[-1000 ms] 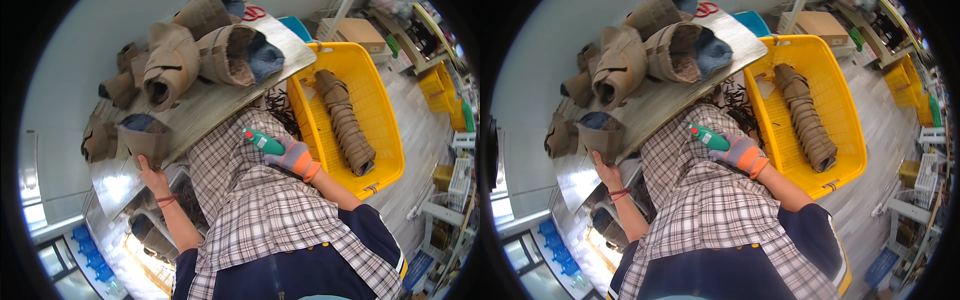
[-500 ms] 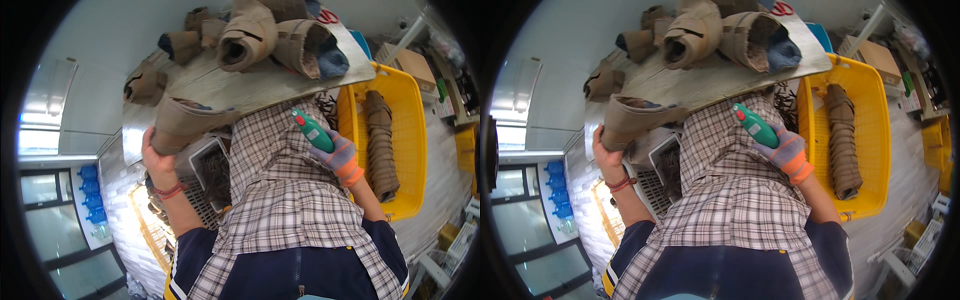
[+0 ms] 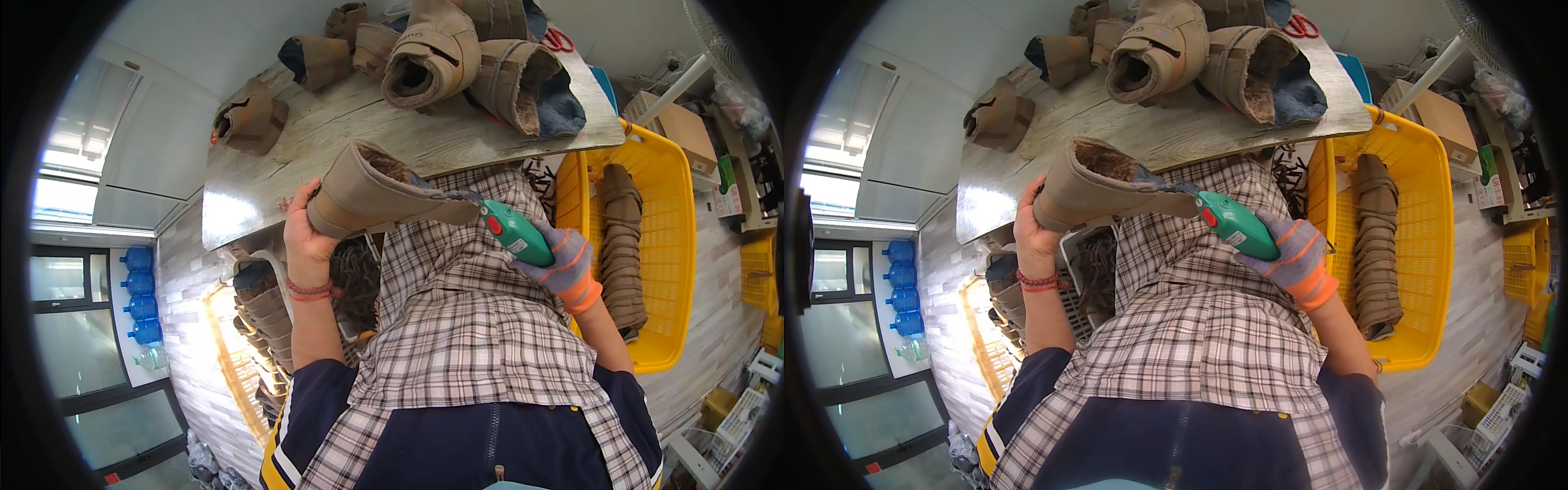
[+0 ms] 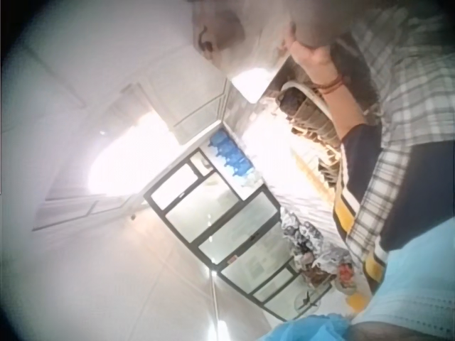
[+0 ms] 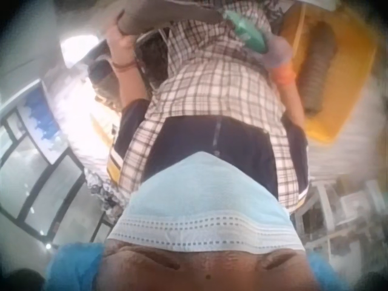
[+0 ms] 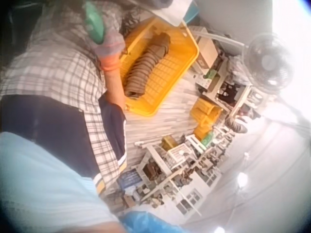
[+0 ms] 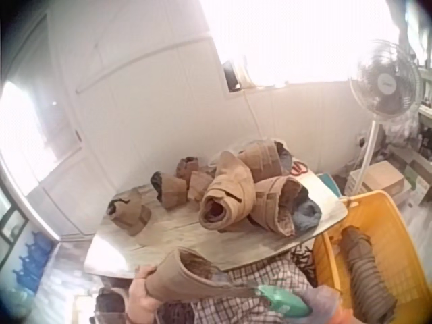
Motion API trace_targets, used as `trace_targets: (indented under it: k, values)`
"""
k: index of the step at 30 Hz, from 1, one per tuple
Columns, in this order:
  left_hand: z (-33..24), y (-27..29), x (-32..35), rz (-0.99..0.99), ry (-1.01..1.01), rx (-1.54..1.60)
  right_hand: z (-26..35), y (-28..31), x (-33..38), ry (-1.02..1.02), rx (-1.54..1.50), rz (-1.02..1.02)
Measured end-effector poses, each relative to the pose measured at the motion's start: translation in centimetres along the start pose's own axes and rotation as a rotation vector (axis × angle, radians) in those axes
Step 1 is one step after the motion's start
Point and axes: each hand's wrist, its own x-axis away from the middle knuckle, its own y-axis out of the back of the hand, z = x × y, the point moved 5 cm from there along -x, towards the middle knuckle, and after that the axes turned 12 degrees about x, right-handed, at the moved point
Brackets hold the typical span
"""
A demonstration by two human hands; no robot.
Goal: The person uses a green electric trimmer to cut the edges of several brown slip-on shoes on a table, then switches to red-handled scissors to trim the interior lining. Finished shoes are placed back on the table.
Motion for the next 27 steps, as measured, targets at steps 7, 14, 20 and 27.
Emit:
trace_targets:
  k: [7,14,20,27]
  values:
    - [0.7,0.5,-0.8,-0.085,-0.044,-0.028,-0.1,-0.2,0.5,0.076,0.014,-0.054]
    - [2.0,0.4,-1.0,0.02,0.096,0.058,0.5,0.3,0.3,0.147,0.031,-0.122]
    - [2.0,1.7,-1.6,-0.085,0.045,0.018,0.5,0.3,0.6,0.128,-0.034,-0.111]
    - [2.2,2.6,-1.5,-0.179,-0.067,-0.04,0.2,0.3,0.5,0.136,-0.092,-0.13]
